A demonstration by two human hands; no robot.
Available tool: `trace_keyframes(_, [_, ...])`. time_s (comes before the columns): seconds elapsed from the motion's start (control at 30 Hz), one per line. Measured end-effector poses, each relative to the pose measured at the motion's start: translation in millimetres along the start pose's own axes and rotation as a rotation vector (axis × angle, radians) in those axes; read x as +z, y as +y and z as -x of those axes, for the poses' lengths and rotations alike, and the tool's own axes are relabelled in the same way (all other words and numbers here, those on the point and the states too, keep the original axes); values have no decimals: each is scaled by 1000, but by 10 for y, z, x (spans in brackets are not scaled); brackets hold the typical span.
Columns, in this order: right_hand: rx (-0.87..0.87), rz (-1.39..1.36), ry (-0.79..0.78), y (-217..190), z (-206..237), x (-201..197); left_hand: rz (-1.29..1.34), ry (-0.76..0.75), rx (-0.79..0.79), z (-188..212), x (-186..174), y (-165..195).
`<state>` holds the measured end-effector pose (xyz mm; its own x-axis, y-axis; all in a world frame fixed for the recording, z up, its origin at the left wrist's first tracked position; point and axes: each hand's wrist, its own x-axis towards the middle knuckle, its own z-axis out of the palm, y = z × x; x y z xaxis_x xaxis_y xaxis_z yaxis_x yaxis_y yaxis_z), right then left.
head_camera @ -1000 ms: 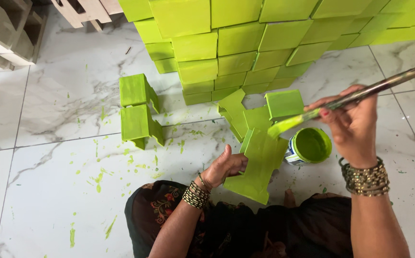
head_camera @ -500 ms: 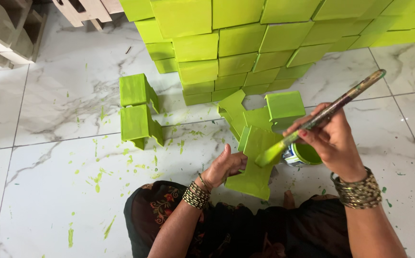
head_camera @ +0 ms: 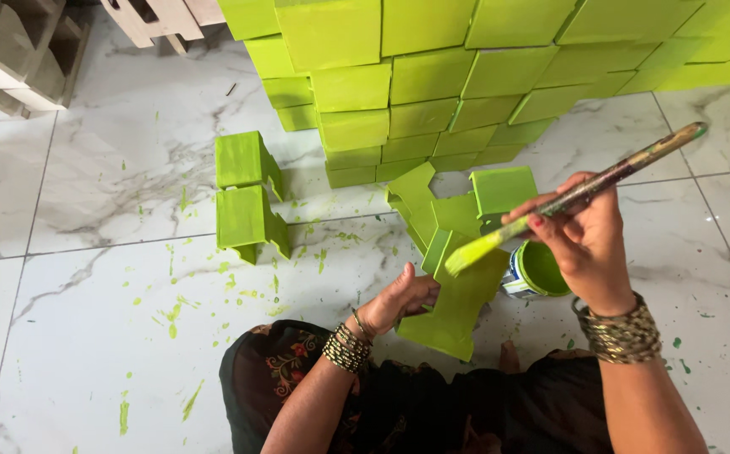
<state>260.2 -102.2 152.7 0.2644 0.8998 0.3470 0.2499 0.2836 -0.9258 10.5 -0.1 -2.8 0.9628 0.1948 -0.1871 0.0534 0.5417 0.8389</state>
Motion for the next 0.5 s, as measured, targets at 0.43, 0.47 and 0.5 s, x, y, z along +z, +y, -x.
trace_keyframes(0.43, [3, -111, 62, -80, -32, -43, -7, -62, 37, -3, -31, -21])
trace_keyframes(0.47, [-1, -77, 36, -64, -21, -24, 1, -73, 36, 3, -26, -27])
trace_keyframes(0.5, [-9, -44, 9, -38, -35, -7, 5, -83, 38, 4, -24, -25])
